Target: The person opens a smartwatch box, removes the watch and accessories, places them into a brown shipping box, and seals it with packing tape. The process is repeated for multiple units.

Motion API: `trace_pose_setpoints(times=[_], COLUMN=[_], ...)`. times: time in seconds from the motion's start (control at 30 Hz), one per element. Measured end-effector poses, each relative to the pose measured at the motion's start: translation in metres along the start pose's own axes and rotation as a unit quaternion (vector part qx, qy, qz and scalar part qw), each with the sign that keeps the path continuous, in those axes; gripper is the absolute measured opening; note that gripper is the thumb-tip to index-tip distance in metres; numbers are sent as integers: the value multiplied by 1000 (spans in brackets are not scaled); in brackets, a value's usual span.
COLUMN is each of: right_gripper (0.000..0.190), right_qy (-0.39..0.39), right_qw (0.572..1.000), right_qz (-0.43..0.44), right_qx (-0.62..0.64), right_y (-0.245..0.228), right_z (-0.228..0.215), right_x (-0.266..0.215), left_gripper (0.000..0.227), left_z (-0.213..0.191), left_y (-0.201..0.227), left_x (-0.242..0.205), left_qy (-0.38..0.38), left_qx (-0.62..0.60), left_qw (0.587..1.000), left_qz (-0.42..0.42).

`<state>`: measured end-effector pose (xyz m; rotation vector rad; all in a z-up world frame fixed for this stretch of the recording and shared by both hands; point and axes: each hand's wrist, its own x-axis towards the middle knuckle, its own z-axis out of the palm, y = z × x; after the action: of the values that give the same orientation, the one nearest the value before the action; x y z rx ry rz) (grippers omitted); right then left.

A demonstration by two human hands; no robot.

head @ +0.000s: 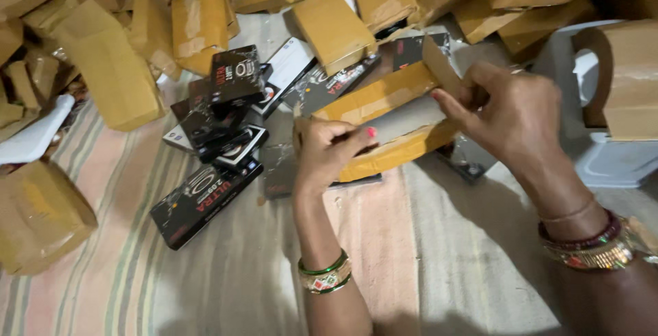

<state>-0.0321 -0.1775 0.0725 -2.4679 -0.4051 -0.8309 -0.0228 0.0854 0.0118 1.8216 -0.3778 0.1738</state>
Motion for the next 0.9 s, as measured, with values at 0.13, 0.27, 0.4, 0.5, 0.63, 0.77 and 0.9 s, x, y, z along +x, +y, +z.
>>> trace_pose_setpoints(times=[0.13,0.27,0.4,0.5,0.63,0.77,0.9], right_gripper=[9,14,20,29,74,127,116], right_qy=[77,-78,-283,-415,-449,-410,-374], right_qw=[979,977,954,906,887,907,917], right_qz=[-153,-198,-54,57,71,71,110], right_qx=[-113,27,83,-66,-75,-64,-81], right_y=[-13,-25,-32,-33,-36,-31,-20], right_z=[4,13,14,9,0,-2,1], right_x=[-6,-13,-9,-5,-2,5,4], left_gripper=[22,20,30,51,55,75,99], left_z=[9,7,5,5,10,17,21], left_y=[0,3,11,18,31,47,57], left_x=[0,-3,-5,-7,-7,-6,-5], left_qy=[-76,-108,-91,-63,-31,6,33], left_qx=[49,55,20,33,68,80,142], left_qw=[990,990,995,991,993,997,985], left_qz=[-105,-76,-29,-110,-94,-10,-89])
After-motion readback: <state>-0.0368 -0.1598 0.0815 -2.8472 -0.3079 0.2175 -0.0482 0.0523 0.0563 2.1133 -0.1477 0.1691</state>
